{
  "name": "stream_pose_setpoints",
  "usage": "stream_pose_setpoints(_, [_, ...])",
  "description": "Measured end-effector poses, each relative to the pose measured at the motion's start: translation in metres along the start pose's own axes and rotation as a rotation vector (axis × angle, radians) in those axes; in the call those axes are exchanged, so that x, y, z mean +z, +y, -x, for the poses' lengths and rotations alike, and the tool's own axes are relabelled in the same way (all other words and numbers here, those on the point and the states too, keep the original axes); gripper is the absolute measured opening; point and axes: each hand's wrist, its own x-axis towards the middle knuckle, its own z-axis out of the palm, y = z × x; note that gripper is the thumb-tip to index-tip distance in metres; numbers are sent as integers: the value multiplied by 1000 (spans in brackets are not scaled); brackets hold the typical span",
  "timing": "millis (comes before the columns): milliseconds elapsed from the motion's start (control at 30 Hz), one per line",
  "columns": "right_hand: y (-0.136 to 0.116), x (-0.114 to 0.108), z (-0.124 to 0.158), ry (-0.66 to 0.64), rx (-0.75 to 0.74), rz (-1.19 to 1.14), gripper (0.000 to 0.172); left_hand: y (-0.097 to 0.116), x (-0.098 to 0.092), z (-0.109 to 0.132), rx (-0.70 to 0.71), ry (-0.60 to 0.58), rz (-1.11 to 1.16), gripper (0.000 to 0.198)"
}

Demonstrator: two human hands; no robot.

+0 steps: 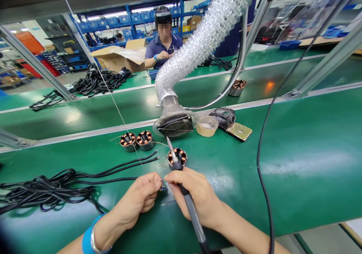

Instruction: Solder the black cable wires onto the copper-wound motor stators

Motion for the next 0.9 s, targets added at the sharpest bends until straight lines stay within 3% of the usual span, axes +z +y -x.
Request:
stream_pose_setpoints(100, [7,2,-1,-6,-43,40,31,-1,1,-1,47,44,-26,43])
stream_pose_setpoints(267, [9,-1,-5,-124,-43,41,33,-3,3,-1,116,75,-117,49])
stream_pose_setpoints(467, [4,0,-7,-92,-60,-43,32,-6,1,0,202,53,-264,48])
stream_pose_setpoints(533, [6,1,-5,-103,-77,-39,32,-5,0,0,178,29,-247,47])
stream_pose_setpoints(700, [11,4,-2,-69,-199,8,28,0,-1,0,-45,-33,-41,47])
stream_pose_setpoints(900, [3,-1,1,72,-62,-40,35,2,3,-1,20,53,-36,42])
